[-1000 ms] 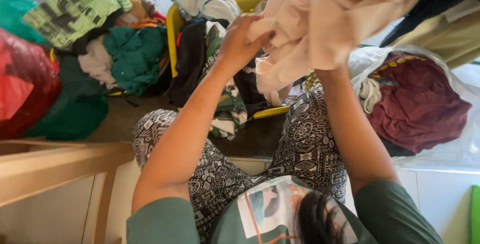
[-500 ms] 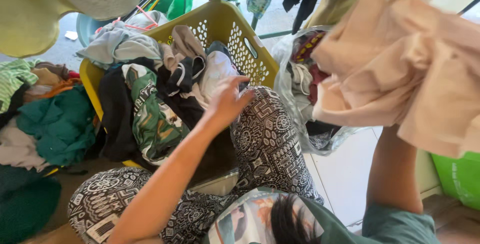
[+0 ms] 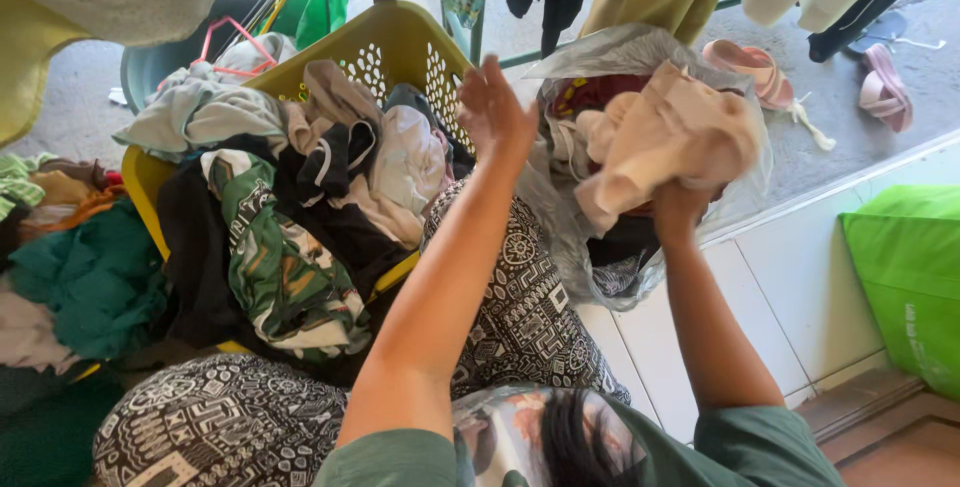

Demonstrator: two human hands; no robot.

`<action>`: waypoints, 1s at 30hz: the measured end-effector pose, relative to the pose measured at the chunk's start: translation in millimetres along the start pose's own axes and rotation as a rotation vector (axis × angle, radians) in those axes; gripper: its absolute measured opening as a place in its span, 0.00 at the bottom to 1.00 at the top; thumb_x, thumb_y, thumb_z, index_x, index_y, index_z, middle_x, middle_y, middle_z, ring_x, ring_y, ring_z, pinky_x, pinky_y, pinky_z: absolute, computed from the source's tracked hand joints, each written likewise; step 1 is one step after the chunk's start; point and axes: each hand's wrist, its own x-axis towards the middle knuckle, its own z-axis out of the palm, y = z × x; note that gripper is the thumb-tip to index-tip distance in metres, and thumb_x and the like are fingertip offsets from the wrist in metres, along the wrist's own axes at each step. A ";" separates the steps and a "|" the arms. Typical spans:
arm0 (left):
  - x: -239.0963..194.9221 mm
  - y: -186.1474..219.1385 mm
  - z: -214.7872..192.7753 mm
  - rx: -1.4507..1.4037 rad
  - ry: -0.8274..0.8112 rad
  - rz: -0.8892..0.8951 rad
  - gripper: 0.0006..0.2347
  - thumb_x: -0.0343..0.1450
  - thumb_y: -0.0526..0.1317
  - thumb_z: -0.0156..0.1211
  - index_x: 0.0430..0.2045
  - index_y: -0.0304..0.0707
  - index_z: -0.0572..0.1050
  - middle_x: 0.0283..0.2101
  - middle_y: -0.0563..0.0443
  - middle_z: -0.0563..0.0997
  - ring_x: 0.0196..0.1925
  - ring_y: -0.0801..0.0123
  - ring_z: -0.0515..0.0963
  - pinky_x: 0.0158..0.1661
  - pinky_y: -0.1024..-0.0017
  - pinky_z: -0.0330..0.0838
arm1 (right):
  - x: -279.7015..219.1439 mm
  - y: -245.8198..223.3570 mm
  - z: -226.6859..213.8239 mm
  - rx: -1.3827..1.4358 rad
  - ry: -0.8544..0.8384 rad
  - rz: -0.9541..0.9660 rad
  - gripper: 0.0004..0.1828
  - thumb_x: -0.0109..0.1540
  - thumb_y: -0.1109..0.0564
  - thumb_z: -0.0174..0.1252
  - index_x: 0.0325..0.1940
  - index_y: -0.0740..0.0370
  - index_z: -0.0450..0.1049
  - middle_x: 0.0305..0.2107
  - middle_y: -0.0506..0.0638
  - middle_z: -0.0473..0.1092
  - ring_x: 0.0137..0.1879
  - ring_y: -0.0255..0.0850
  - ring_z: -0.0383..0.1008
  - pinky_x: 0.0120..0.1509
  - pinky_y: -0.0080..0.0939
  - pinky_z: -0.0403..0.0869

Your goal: The person sits on the floor and sorts clothes from a yellow laundry basket into a clear plastic bag. They pick up various items including a pink cloth, a grey hoodie, a maroon shirt, and a dark brown garment, placing them into the bag one by one.

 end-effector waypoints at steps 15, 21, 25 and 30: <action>7.6 -29.5 22.0 -0.232 -0.284 0.311 0.20 0.75 0.53 0.45 0.37 0.34 0.78 0.41 0.36 0.82 0.46 0.44 0.81 0.48 0.51 0.73 | -27.0 -20.3 83.6 -0.830 -0.534 -0.669 0.40 0.64 0.43 0.59 0.80 0.44 0.58 0.80 0.61 0.35 0.84 0.64 0.27 0.75 0.87 0.32; -5.3 -18.3 2.7 -0.325 -0.378 0.202 0.19 0.75 0.52 0.45 0.33 0.36 0.77 0.35 0.40 0.82 0.40 0.50 0.82 0.44 0.53 0.72 | 29.8 57.9 122.4 -1.023 -0.518 -0.656 0.30 0.69 0.41 0.54 0.75 0.40 0.63 0.80 0.58 0.40 0.83 0.63 0.32 0.64 0.95 0.31; -5.4 -22.0 9.1 -0.367 -0.330 0.219 0.19 0.75 0.52 0.47 0.31 0.34 0.78 0.33 0.37 0.82 0.40 0.47 0.82 0.44 0.53 0.73 | 51.7 92.0 147.9 -1.002 -0.520 -0.623 0.35 0.64 0.43 0.54 0.76 0.50 0.60 0.77 0.61 0.41 0.82 0.61 0.32 0.63 0.96 0.28; 1.0 -22.3 20.4 -0.452 -0.183 0.239 0.17 0.73 0.50 0.50 0.33 0.35 0.80 0.37 0.35 0.82 0.43 0.43 0.81 0.45 0.51 0.72 | 80.0 117.3 174.0 -1.049 -0.568 -0.505 0.35 0.63 0.55 0.49 0.76 0.61 0.58 0.78 0.58 0.42 0.84 0.55 0.31 0.66 0.93 0.25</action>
